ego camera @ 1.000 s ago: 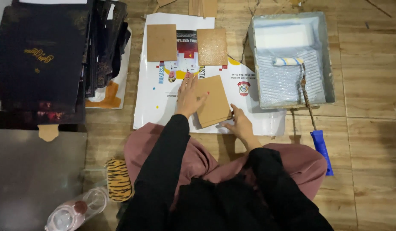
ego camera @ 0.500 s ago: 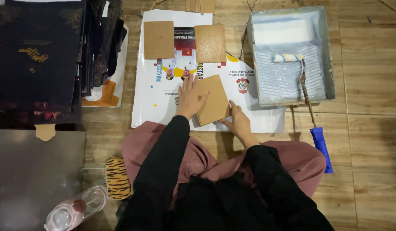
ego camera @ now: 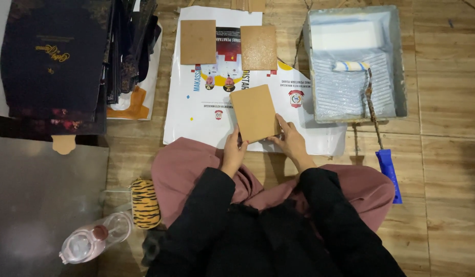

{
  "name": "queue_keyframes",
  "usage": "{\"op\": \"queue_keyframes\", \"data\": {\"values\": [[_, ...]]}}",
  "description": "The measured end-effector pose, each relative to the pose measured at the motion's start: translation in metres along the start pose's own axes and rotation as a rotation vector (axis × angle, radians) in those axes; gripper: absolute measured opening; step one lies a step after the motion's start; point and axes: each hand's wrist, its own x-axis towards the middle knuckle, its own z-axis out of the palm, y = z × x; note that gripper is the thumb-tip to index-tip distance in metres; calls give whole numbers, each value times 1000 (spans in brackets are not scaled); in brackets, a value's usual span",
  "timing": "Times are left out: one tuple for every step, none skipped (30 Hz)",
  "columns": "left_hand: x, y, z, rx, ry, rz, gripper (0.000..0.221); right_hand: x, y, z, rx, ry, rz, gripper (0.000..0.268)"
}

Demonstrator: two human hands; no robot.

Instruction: Painting small cardboard pieces with white paint using a small roller while sitting on the floor.

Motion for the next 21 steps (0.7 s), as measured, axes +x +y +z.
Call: {"op": "queue_keyframes", "data": {"values": [[-2, 2, 0, 16, 8, 43, 58, 0, 1, 0, -4, -5, -2, 78], [-5, 4, 0, 33, 15, 86, 62, 1, 2, 0, -8, -10, -3, 78], [-3, -7, 3, 34, 14, 88, 62, 0, 0, -1, -6, -8, -3, 78], [-2, -17, 6, 95, 18, 87, 58, -1, -2, -3, -16, -7, -9, 77], [-1, -28, 9, 157, 23, 86, 55, -2, -3, -4, -26, -7, -15, 76], [-6, -16, 7, 158, 24, 85, 55, 0, -1, -2, -25, -8, -17, 76], [-12, -5, 5, 196, 50, 91, 52, 1, 2, -1, -35, -18, -16, 77], [-18, 6, 3, 235, 74, 98, 49, 3, 5, 1, -44, -28, -14, 77], [-20, 11, 2, 237, 76, 98, 49, 2, 4, 2, -43, -28, -15, 77], [-23, 17, 1, 320, 79, 114, 46, 2, 4, 2, -37, -24, -16, 76], [-25, 23, 0, 404, 82, 129, 44, 1, 5, 2, -32, -20, -16, 74], [-25, 19, 1, 405, 80, 132, 44, 0, 4, 1, -30, -18, -14, 74], [-25, 16, 2, 504, 83, 153, 44, -1, 4, 0, -24, -24, -13, 73], [-25, 13, 3, 603, 90, 174, 43, -1, 3, -1, -18, -31, -15, 71], [-25, 14, 2, 604, 90, 176, 43, -2, 4, -1, -17, -29, -15, 71], [-25, 15, 2, 621, 93, 188, 42, -1, 4, -1, -24, -35, -18, 71], [-26, 17, 1, 639, 96, 201, 40, -1, 5, 0, -30, -41, -22, 71], [-25, 18, -1, 640, 99, 202, 40, -1, 4, -1, -30, -39, -24, 71], [-25, 19, -3, 620, 99, 189, 38, -1, 3, -3, -44, -53, -30, 73], [-24, 20, -4, 600, 96, 179, 36, -2, 3, -4, -57, -65, -32, 76], [-24, 20, -4, 600, 96, 182, 36, -3, 1, -5, -56, -62, -32, 76]]}}
